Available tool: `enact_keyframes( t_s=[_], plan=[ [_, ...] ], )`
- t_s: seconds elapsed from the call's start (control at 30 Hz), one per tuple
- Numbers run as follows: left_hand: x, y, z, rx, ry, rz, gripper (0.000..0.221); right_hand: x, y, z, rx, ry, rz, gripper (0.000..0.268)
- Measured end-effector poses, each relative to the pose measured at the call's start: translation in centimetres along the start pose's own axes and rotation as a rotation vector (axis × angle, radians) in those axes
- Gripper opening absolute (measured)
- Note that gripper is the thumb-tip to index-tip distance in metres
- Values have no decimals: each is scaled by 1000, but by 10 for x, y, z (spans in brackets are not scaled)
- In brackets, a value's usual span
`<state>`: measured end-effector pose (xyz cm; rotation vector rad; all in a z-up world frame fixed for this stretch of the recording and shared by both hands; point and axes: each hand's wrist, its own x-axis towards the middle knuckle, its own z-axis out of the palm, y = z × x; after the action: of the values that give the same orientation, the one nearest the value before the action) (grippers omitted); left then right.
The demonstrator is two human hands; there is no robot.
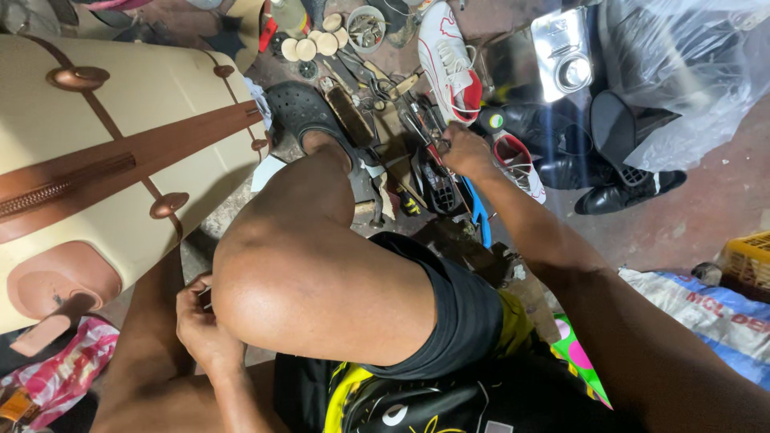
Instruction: The person saws through a metal part on a suitcase using a hacksaw and then uses their hands to manipulate and attach a replacement component to the frame.
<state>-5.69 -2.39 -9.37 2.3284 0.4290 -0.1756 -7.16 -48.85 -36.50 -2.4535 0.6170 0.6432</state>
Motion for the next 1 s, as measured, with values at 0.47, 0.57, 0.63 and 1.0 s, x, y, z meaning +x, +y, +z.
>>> enact_keyframes(
  t_s=[0.47, 0.57, 0.63, 1.0],
  plan=[
    [5, 21, 6, 87, -128, -138, 34, -56, 12, -7, -88, -19, -46, 23],
    [4, 19, 6, 168, -132, 3, 34, -81, 1, -38, -17, -30, -81, 22],
    [9, 18, 8, 148, -153, -61, 32, -79, -8, -52, 124, 0, -236, 19],
    [3, -3, 6, 109, -200, -88, 28, 24, 7, -3, 247, -333, -255, 20]
  ],
)
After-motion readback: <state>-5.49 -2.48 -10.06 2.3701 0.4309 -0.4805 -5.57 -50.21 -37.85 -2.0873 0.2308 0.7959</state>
